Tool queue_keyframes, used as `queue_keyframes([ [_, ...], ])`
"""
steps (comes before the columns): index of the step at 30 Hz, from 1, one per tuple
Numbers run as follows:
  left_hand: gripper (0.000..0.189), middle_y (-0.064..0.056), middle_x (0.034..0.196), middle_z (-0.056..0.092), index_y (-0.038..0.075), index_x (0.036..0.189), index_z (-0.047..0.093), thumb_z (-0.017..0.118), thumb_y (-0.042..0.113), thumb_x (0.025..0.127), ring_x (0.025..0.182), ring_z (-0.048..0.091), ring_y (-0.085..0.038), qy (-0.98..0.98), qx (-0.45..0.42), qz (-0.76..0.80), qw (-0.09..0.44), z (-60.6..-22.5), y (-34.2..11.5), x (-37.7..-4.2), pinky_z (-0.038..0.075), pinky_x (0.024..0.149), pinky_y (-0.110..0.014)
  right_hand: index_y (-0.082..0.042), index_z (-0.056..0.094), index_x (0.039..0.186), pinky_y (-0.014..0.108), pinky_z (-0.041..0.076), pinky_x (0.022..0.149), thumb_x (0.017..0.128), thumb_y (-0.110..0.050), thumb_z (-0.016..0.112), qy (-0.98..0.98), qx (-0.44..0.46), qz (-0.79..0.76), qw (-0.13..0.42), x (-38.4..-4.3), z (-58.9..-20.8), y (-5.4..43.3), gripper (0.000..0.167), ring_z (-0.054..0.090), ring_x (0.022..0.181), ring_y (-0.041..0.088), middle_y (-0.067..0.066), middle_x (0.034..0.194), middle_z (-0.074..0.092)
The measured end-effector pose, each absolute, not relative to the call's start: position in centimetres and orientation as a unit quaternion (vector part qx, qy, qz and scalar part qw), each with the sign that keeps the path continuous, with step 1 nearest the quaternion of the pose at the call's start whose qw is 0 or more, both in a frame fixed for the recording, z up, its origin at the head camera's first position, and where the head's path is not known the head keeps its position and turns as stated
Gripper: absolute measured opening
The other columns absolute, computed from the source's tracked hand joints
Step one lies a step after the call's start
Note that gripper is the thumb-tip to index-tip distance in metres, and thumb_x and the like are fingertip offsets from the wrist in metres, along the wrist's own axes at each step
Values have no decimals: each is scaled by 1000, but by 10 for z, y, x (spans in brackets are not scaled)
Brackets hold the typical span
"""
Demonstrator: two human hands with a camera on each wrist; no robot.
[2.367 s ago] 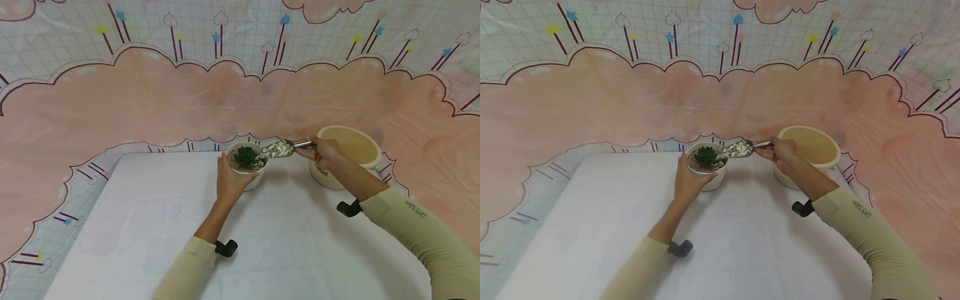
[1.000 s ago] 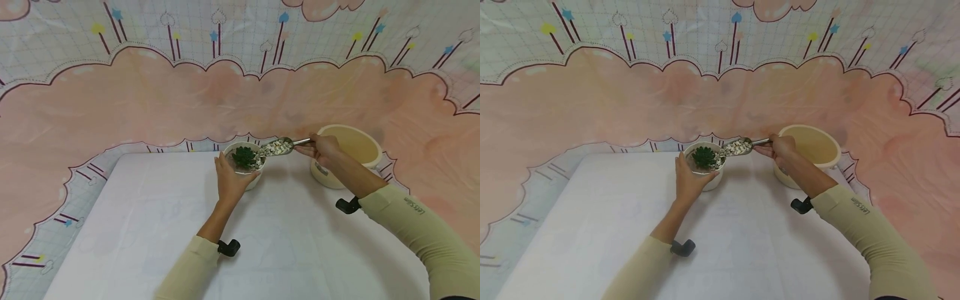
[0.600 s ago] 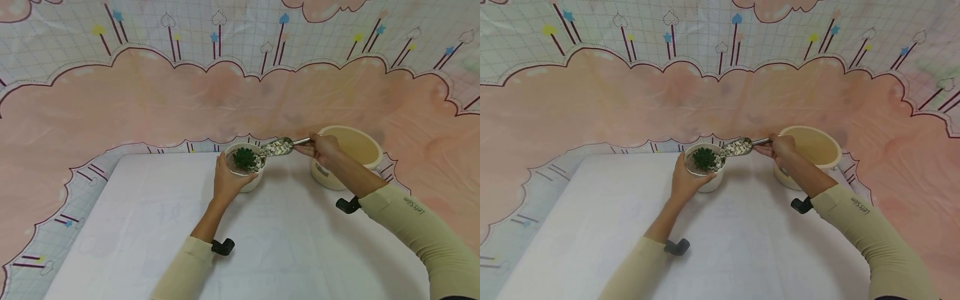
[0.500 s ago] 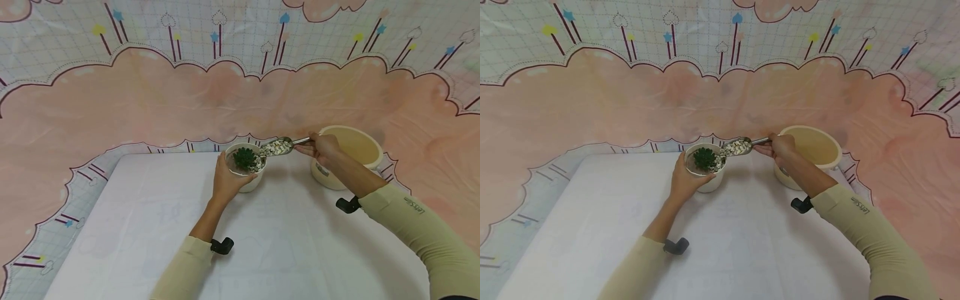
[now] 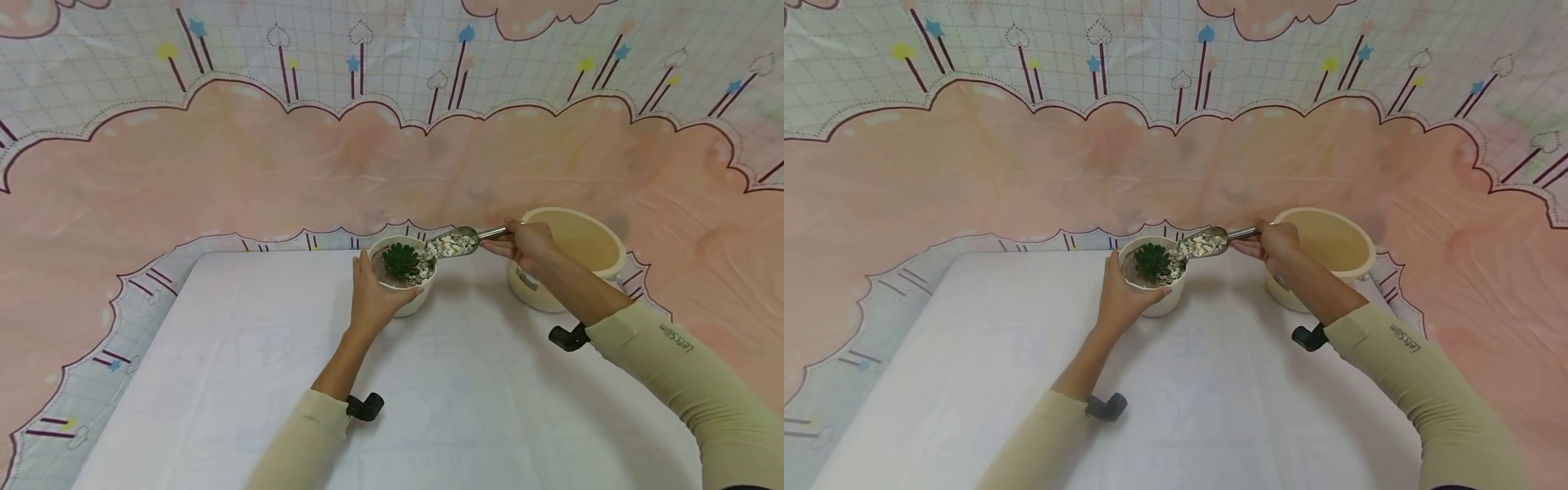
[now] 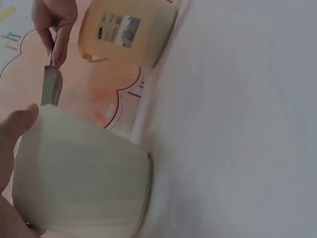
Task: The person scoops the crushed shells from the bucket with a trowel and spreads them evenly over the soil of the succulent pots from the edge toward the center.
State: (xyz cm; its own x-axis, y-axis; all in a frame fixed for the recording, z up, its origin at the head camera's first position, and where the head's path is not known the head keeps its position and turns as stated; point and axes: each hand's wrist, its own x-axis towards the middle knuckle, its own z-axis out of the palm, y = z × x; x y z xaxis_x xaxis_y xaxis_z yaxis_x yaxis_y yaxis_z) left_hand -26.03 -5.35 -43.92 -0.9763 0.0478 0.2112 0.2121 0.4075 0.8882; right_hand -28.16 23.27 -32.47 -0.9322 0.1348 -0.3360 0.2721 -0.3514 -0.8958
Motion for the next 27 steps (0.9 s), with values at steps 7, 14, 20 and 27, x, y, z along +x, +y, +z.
queue_keyframes([
  [7, 129, -28, 168, 21, 1, 166, 18, 98, 41, 73, 154, 24, -45, -844, -60, -523, 101, -443, -51, -260, 34, 117, -60, 4, 47, 110, 36, 60, 82, 115, -14, 39, 560, 184, -807, 41, -281, -324, 234, 20, 78, 71, 28, 20, 78, 73],
  [14, 116, -16, 151, 46, 3, 159, 33, 101, 34, 71, 140, 45, -33, -823, -124, -544, 107, -446, -62, -269, 41, 113, -54, 5, 48, 111, 36, 60, 81, 115, -13, 39, 556, 182, -810, 39, -281, -323, 235, 21, 78, 71, 29, 21, 78, 74],
  [20, 113, -15, 156, 44, 5, 161, 32, 99, 31, 74, 144, 43, -33, -825, -133, -545, 65, -441, -68, -270, 40, 113, -56, 5, 48, 110, 37, 60, 80, 115, -13, 39, 558, 179, -809, 37, -284, -324, 236, 21, 78, 71, 29, 21, 78, 74],
  [27, 131, -26, 168, 17, 0, 166, 11, 97, 37, 75, 154, 24, -42, -842, -85, -529, 63, -435, -57, -258, 33, 118, -59, 5, 49, 109, 36, 60, 81, 115, -12, 39, 557, 177, -810, 38, -283, -324, 234, 21, 78, 70, 29, 21, 79, 74],
])
